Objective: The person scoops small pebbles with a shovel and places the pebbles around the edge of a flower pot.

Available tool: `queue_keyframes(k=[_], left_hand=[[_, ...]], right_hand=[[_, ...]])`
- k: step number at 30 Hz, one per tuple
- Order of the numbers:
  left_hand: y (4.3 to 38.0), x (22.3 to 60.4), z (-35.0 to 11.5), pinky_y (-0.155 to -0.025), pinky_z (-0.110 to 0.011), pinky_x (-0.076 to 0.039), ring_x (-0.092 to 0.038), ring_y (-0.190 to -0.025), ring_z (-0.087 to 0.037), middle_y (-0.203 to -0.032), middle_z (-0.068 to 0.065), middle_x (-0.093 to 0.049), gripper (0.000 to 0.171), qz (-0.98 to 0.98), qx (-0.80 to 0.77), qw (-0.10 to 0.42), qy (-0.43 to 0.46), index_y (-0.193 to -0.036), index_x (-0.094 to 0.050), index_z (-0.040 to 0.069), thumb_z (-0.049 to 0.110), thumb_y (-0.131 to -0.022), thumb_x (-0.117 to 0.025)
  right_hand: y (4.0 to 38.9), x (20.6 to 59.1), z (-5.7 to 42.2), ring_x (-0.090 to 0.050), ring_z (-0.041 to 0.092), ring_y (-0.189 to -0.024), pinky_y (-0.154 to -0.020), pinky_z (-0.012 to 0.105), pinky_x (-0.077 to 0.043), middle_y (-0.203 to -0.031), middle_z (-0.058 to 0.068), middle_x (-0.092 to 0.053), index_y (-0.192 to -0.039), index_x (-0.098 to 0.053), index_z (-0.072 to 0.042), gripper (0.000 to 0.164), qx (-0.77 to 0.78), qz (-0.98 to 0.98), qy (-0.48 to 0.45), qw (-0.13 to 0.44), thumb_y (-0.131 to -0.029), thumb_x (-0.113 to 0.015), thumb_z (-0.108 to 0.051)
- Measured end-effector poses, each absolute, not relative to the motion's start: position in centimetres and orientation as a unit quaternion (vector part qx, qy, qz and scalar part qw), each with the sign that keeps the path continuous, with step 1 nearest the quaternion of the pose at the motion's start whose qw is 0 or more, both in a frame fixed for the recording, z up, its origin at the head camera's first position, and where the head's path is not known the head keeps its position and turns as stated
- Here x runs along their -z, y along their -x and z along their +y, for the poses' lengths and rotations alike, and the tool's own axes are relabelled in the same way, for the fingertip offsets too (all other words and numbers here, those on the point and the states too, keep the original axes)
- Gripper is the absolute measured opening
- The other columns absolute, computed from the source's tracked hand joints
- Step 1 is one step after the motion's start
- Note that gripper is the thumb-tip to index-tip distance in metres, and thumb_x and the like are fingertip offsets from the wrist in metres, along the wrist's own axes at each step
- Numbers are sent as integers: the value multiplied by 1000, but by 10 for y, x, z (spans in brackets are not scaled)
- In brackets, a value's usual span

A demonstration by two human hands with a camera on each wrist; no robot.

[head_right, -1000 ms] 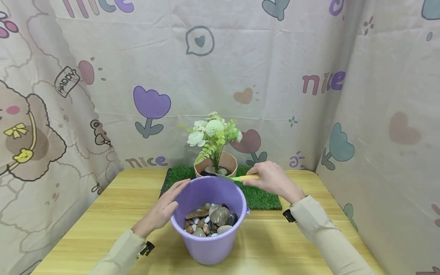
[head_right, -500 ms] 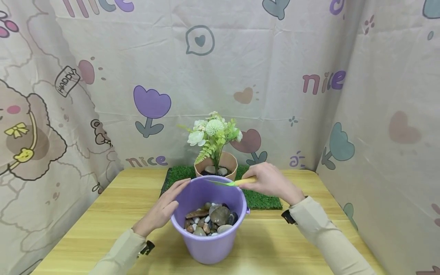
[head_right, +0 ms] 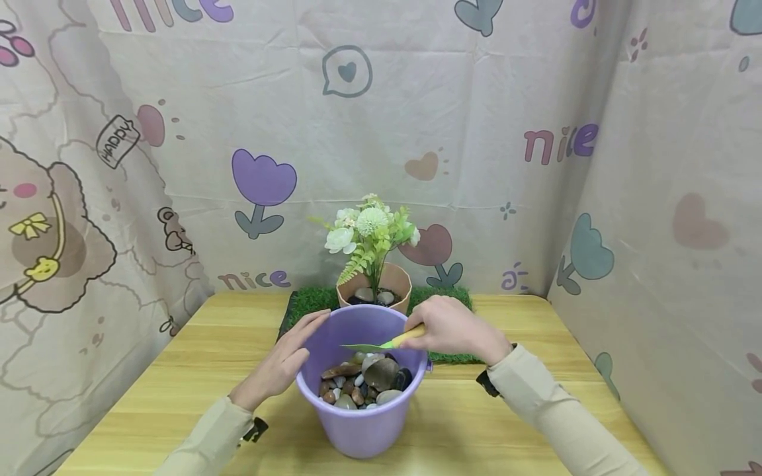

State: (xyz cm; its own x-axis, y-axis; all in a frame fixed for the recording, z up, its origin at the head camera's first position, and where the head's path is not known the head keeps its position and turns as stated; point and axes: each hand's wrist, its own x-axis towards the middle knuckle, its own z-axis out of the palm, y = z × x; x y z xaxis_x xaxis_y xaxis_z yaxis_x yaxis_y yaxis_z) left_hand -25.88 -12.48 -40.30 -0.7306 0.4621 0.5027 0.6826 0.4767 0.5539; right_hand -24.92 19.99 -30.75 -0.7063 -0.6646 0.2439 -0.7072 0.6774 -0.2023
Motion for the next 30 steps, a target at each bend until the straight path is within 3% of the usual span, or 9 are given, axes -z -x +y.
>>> queue_keyframes(k=[4,9,14,20,30], left_hand=[[258,404,-125,-105,-49,-42,-41,-139,-19,-155,1,-38,68,-849,383,144,336,-151,-39,10,-2,-84,-41],[258,403,-126,-107,-49,-42,-41,-139,-20,-155,0,-38,70,-849,376,151,340,-152,-37,11,-2,-84,-42],[259,403,-126,-108,-50,-41,-41,-139,-21,-155,-4,-38,71,-846,380,150,341,-153,-35,11,-3,-83,-43],[258,404,-126,-108,-51,-40,-42,-138,-22,-154,-6,-39,73,-844,383,153,342,-153,-34,12,-3,-82,-42],[259,404,-125,-108,-50,-41,-43,-137,-20,-154,-5,-39,74,-841,392,146,342,-154,-32,16,-2,-83,-42]], right_hand=[[244,298,197,-55,-7,-57,-54,16,-48,-69,-21,-67,-84,-79,-26,17,-149,-914,-375,43,-81,-77,-42],[236,282,189,-49,-6,-50,-48,17,-42,-57,-22,-60,-72,-76,-31,12,-135,-914,-382,-8,-80,-77,-40],[230,274,176,-44,-9,-42,-43,16,-36,-48,-20,-54,-59,-70,-33,22,-109,-911,-394,-50,-80,-77,-38],[226,275,163,-38,-6,-41,-42,17,-34,-44,-23,-37,-49,-63,-24,35,-39,-918,-393,-21,-77,-78,-38],[227,284,161,-32,-1,-41,-39,20,-25,-46,-20,-28,-45,-41,-29,49,28,-906,-413,89,-75,-78,-41]])
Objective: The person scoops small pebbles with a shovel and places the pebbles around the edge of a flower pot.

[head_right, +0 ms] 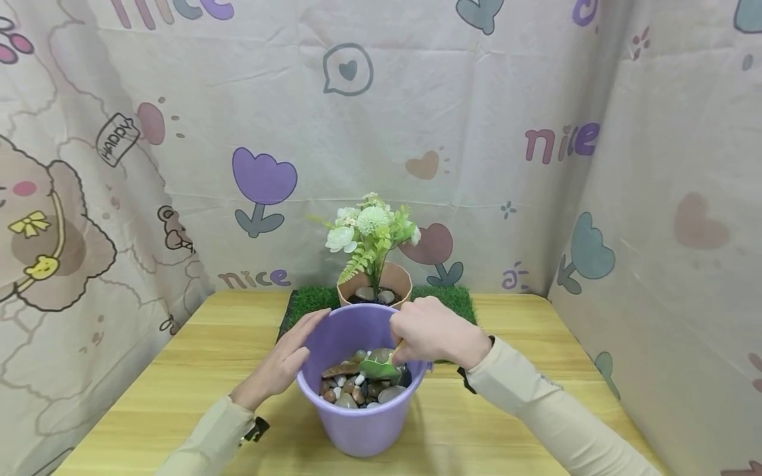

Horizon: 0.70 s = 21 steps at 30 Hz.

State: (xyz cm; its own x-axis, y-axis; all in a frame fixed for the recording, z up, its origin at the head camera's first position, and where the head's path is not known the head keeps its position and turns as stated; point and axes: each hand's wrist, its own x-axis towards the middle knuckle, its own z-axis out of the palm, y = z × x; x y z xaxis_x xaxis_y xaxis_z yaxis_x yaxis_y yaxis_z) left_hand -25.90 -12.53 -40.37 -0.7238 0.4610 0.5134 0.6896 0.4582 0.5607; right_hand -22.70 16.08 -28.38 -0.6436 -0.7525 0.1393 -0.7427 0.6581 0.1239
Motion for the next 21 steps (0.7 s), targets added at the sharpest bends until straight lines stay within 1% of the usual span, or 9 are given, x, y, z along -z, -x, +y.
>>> queue_keyframes(k=[2,4,10,12,16,21], left_hand=[[259,404,-125,-108,-50,-41,-43,-137,-21,-154,-6,-39,74,-842,390,147,343,-154,-32,15,-2,-83,-42],[259,404,-125,-109,-50,-40,-43,-137,-20,-154,-4,-39,74,-842,392,146,341,-154,-32,16,-2,-83,-42],[259,403,-125,-108,-49,-41,-43,-136,-20,-154,-2,-39,74,-843,393,143,338,-154,-33,17,-1,-83,-42],[259,403,-126,-107,-50,-42,-44,-135,-20,-154,-2,-39,74,-843,392,143,338,-154,-33,17,-1,-83,-42],[259,402,-126,-105,-51,-43,-45,-135,-21,-154,-3,-39,74,-842,395,140,339,-154,-33,18,-1,-83,-42],[258,402,-125,-106,-51,-42,-44,-136,-22,-154,-6,-39,75,-840,395,141,343,-154,-32,18,-1,-82,-41]], right_hand=[[228,285,162,-31,0,-42,-40,20,-24,-47,-20,-27,-46,-41,-29,49,28,-906,-413,94,-75,-78,-41],[227,285,164,-30,1,-43,-40,20,-24,-48,-19,-27,-46,-41,-29,49,30,-906,-410,99,-74,-78,-41],[220,278,170,-29,2,-45,-41,20,-23,-49,-18,-27,-46,-41,-27,48,50,-910,-395,119,-70,-82,-37],[218,278,171,-30,3,-45,-41,20,-24,-48,-17,-29,-46,-43,-27,48,59,-909,-393,123,-70,-83,-36],[215,282,170,-36,5,-44,-41,21,-27,-48,-17,-40,-48,-51,-28,41,80,-904,-395,141,-70,-83,-40],[218,290,172,-36,7,-43,-40,24,-27,-49,-14,-43,-48,-52,-27,40,101,-898,-387,184,-71,-82,-41]])
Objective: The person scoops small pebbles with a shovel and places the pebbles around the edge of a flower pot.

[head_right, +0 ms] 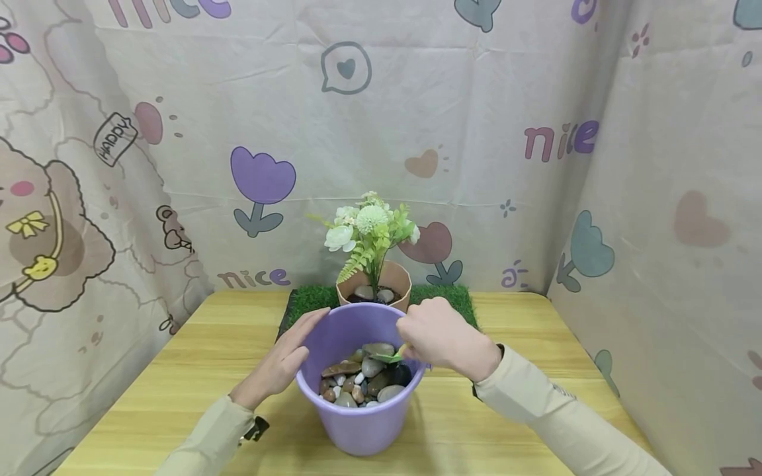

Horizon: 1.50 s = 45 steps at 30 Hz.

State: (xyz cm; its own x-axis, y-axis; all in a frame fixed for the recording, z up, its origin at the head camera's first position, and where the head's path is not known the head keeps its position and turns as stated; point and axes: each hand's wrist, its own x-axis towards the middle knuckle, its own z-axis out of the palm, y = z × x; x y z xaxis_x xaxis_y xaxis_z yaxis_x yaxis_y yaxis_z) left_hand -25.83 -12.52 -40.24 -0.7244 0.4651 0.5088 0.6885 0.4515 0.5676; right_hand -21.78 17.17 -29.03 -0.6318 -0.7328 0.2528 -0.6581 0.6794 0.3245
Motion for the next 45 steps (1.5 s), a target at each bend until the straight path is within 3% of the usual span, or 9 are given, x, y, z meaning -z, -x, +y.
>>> queue_keyframes(k=[9,18,25,31,40,45], left_hand=[[260,404,-124,-107,-51,-41,-43,-136,-22,-154,-5,-39,75,-842,389,146,345,-154,-32,17,-2,-82,-42],[259,404,-124,-107,-51,-41,-43,-137,-23,-154,-3,-39,75,-841,391,146,345,-153,-34,18,-2,-82,-41],[260,403,-123,-109,-51,-40,-42,-138,-21,-154,-4,-38,75,-839,397,142,343,-153,-35,20,-1,-82,-42],[260,402,-123,-107,-52,-41,-42,-137,-22,-154,-5,-39,75,-839,392,150,346,-153,-35,20,-1,-81,-42],[259,403,-125,-108,-51,-40,-41,-138,-20,-154,-2,-39,72,-841,394,144,342,-152,-38,15,-1,-81,-42],[259,404,-125,-107,-51,-41,-42,-138,-21,-154,-2,-39,74,-840,394,145,343,-152,-36,17,0,-81,-42]], right_hand=[[230,310,177,-39,4,-45,-42,20,-29,-54,-16,-50,-54,-59,-27,33,95,-887,-401,208,-74,-80,-43],[240,330,177,-50,6,-51,-45,22,-37,-60,-14,-52,-56,-58,-26,32,74,-870,-422,245,-74,-80,-42],[246,338,178,-52,5,-52,-45,21,-38,-61,-15,-52,-66,-70,-27,19,55,-869,-412,269,-74,-81,-41],[246,339,181,-52,6,-54,-44,21,-38,-63,-13,-52,-66,-67,-25,22,33,-867,-403,290,-74,-81,-40],[246,347,186,-54,5,-65,-51,18,-43,-74,-11,-59,-85,-75,-24,16,-14,-847,-417,328,-78,-79,-37],[247,350,187,-50,3,-63,-49,15,-37,-76,-12,-58,-92,-78,-24,19,-40,-875,-378,300,-79,-79,-37]])
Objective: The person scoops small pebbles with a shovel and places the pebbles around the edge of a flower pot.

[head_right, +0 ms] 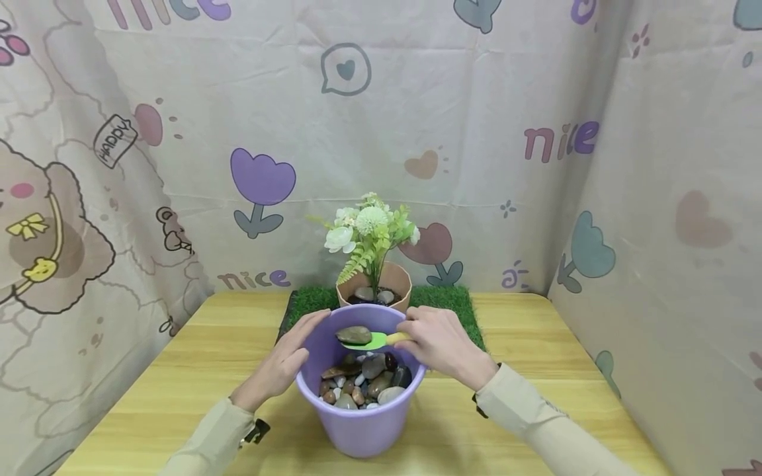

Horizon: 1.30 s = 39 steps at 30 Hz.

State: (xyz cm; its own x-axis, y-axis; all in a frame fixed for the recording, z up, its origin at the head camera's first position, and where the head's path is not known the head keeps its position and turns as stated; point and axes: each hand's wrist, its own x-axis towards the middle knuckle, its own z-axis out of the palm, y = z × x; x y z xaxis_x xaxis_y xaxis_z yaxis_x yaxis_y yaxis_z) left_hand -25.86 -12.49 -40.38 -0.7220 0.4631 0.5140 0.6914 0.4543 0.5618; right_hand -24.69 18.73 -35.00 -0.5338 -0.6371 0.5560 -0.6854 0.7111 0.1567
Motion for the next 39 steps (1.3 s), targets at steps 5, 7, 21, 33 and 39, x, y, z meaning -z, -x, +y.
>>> queue_keyframes(k=[5,7,21,33,39], left_hand=[[257,407,-125,-106,-51,-42,-43,-137,-21,-154,-3,-40,74,-841,398,143,338,-152,-37,17,-1,-80,-42],[257,408,-124,-107,-50,-41,-42,-137,-20,-154,-1,-39,74,-841,400,141,335,-152,-37,19,0,-81,-42],[259,408,-126,-106,-51,-41,-43,-137,-21,-153,-6,-41,73,-841,396,153,337,-153,-34,16,-1,-83,-42],[260,404,-125,-105,-50,-42,-43,-136,-20,-153,-4,-41,72,-840,398,147,339,-153,-34,15,0,-83,-42],[260,404,-125,-105,-50,-42,-45,-135,-21,-153,-5,-41,73,-840,399,147,338,-153,-34,15,-1,-82,-41]], right_hand=[[245,351,186,-44,3,-61,-49,16,-33,-75,-12,-51,-90,-78,-25,16,-49,-896,-345,273,-80,-78,-38],[244,351,185,-44,4,-62,-49,17,-33,-74,-12,-49,-89,-77,-25,15,-46,-900,-338,271,-80,-78,-38],[247,351,183,-48,2,-66,-54,17,-36,-80,-14,-57,-90,-79,-24,18,-69,-919,-294,253,-78,-80,-37],[244,353,186,-52,4,-73,-59,18,-39,-82,-13,-60,-90,-79,-27,16,-92,-916,-291,262,-77,-80,-36],[244,356,189,-49,3,-73,-60,18,-38,-82,-14,-58,-92,-80,-27,17,-104,-907,-293,284,-75,-83,-32]])
